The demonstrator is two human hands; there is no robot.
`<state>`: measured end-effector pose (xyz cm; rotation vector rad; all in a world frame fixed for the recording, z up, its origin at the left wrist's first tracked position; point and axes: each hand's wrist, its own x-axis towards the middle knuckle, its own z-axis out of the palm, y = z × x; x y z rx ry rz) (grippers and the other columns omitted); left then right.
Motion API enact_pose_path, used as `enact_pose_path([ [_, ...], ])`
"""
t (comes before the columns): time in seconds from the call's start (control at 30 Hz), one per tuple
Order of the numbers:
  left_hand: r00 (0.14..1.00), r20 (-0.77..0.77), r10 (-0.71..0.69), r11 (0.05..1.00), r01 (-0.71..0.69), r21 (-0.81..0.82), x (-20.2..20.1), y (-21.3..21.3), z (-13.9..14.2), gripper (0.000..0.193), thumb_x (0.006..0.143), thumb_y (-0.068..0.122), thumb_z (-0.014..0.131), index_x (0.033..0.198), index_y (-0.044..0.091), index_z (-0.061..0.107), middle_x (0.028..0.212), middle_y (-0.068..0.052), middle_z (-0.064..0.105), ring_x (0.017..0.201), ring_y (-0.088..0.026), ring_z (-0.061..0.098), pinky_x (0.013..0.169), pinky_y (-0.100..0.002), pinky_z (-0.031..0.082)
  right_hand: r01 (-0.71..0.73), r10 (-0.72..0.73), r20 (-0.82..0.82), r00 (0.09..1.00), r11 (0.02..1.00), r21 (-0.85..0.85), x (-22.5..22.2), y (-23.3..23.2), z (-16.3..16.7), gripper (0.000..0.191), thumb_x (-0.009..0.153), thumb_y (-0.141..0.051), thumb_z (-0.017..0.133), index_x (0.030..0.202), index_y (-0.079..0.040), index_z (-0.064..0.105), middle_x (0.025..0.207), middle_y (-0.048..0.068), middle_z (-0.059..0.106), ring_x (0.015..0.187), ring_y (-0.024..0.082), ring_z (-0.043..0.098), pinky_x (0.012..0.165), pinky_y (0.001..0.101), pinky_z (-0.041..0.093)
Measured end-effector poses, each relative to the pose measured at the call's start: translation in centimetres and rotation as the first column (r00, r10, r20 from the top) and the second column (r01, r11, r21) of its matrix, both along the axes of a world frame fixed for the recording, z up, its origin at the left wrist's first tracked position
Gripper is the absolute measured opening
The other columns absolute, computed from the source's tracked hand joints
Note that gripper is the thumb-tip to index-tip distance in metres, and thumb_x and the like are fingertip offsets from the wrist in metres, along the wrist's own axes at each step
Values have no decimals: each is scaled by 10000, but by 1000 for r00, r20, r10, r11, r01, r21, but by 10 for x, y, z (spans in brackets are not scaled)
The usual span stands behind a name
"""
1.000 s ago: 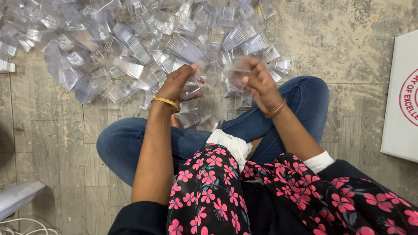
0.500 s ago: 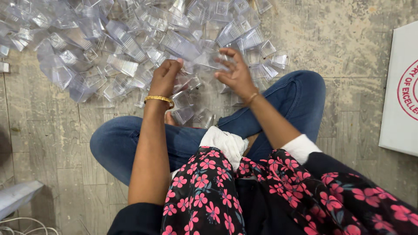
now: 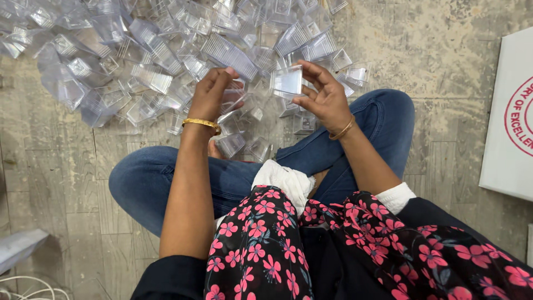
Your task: The person sits on the floor and stacks clear plastic cups, picking up scattered cups one at a time and nesting them into a growing stack by hand. They occasionally gather cups closer and continue nesting them into the pile.
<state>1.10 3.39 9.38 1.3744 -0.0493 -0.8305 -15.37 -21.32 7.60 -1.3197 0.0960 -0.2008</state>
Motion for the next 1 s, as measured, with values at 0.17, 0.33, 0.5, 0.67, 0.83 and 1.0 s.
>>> enact_pose_path([
  [0.17, 957, 170, -234, 971, 238, -1, -15, -13, 7, 455, 980, 388, 662, 1317, 90, 592, 1139, -94, 675, 1027, -193, 676, 771, -380, 601, -165, 167, 5, 986, 978, -131, 3, 11, 19, 711, 901, 44, 791, 1534, -28, 473, 1576, 110, 499, 1479, 230, 504, 1248, 420, 420],
  [0.33, 979, -102, -176, 984, 176, -10, -20, -19, 13, 471, 897, 405, 659, 1305, 176, 603, 1174, 51, 653, 1020, -149, 704, 721, -382, 682, -196, 192, -48, 980, 975, -105, 10, 31, 4, 682, 926, -73, 765, 1510, -89, 412, 1564, 38, 439, 1481, 187, 391, 1201, 391, 400],
  [0.5, 995, -76, -71, 997, 68, -44, -10, -12, 4, 445, 947, 480, 660, 1161, 91, 695, 1017, -70, 697, 937, -187, 700, 683, -364, 653, -290, 296, -179, 938, 393, -872, -6, 64, -45, 473, 822, -29, 740, 1278, -70, 623, 1313, 131, 608, 1244, 329, 577, 1076, 448, 477],
  [0.67, 998, -67, 1, 998, -4, -56, -10, -14, -8, 426, 961, 503, 641, 1052, 86, 655, 961, -56, 670, 850, -180, 703, 619, -350, 642, -99, 96, -73, 993, 304, -948, -26, 84, -67, 568, 751, -53, 724, 1307, -65, 610, 1261, 174, 594, 1212, 377, 548, 1022, 465, 491],
  [0.83, 979, -143, 147, 976, -167, -139, -4, -13, -3, 437, 953, 490, 640, 1095, 95, 516, 954, -121, 681, 769, -262, 756, 575, -344, 618, -217, -12, -288, 957, 626, -749, -47, 84, -69, 512, 838, -205, 771, 1311, -61, 640, 1144, 161, 648, 1052, 308, 609, 899, 408, 526],
  [1.0, 980, -82, 179, 970, -190, -150, -4, -9, 14, 462, 944, 458, 671, 1198, 121, 482, 1057, -118, 674, 847, -251, 772, 643, -348, 659, -113, 328, -608, 723, 924, 365, -45, 118, -116, 385, 989, -316, 643, 1264, -48, 661, 1148, 114, 742, 947, 187, 727, 796, 295, 599],
])
